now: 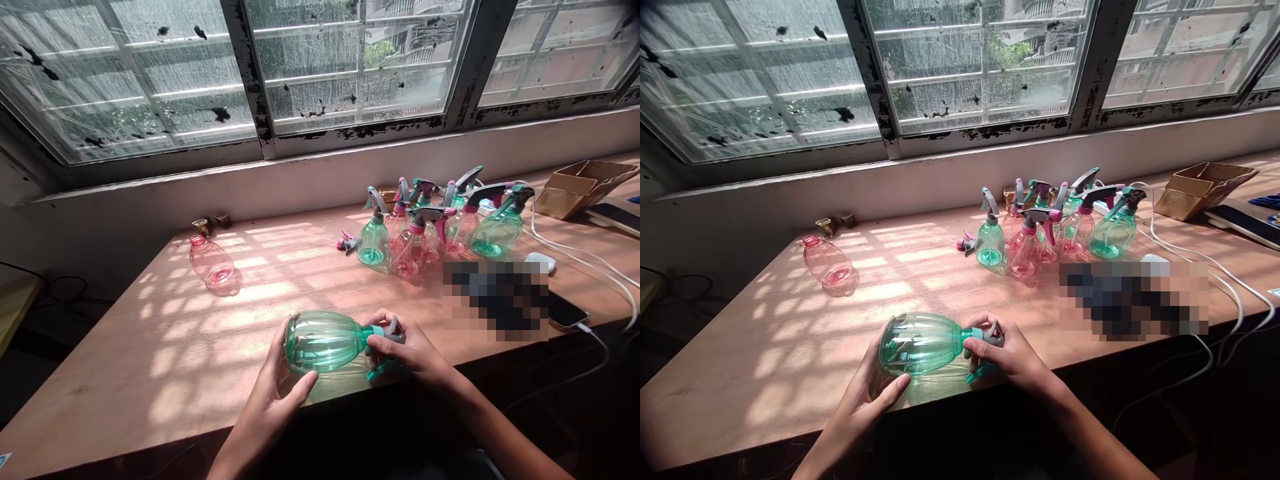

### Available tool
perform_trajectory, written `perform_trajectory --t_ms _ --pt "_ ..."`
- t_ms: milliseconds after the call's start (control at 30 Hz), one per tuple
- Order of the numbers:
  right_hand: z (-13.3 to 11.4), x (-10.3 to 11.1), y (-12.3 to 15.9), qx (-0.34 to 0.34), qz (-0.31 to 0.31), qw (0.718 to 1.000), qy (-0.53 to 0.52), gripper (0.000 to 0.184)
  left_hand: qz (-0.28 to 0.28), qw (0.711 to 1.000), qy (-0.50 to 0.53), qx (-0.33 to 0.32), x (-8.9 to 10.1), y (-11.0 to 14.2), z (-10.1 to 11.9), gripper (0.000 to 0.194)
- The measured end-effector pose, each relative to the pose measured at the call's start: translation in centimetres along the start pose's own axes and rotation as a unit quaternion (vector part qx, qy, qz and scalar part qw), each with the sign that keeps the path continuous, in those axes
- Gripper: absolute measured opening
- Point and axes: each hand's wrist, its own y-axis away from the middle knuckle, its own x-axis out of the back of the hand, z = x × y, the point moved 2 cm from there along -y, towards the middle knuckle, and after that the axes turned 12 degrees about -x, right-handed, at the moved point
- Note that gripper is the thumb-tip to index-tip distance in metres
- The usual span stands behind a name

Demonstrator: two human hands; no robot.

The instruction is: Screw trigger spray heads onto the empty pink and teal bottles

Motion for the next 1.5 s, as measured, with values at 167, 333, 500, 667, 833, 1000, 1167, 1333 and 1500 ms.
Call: perform_trajectory --t_ms 167,333,500,667,833,1000,1167,1333,1500 --pt "-0.43 -0.37 -0.01 0.008 0.007 1.000 -0.007 0.037 0.010 0.999 -0.038 -0.034 0.15 -0.18 -0.54 0.077" --pt "-0.52 -0.43 -0.10 0.014 0.004 1.000 -0.008 0.037 0.022 0.999 -0.029 -0.036 0.30 -0.02 -1.04 0.076" --pt "-0.16 -0.14 -0.09 0.011 0.003 1.000 -0.011 0.034 0.051 0.999 0.011 -0.008 0.53 0.03 -0.95 0.078" --pt "-0.32 -0.16 0.08 0.010 0.004 1.000 -0.006 0.034 0.028 0.999 0.038 -0.010 0.30 -0.13 -0.63 0.085" --pt "-0.57 -0.38 0.08 0.009 0.006 1.000 -0.001 0.035 -0.007 0.999 0.036 -0.001 0.34 0.05 -0.50 0.089" --pt "0.04 -0.32 -0.19 -0.003 -0.004 1.000 -0.007 0.037 0.016 1.000 0.021 -0.007 0.82 -0.08 -0.80 0.081" --pt "0.04 -0.24 -0.22 0.005 -0.006 1.000 -0.010 0.035 0.011 0.997 0.066 -0.026 0.51 -0.39 -0.96 0.090" --pt "0.06 -0.14 -0.13 -0.005 -0.011 1.000 0.011 0.034 -0.013 0.999 0.045 -0.027 0.30 -0.02 -0.46 0.089" --pt "0.16 0.04 0.12 -0.016 -0.001 0.999 0.036 0.034 -0.011 0.999 0.042 -0.010 0.61 0.10 -0.16 0.090"
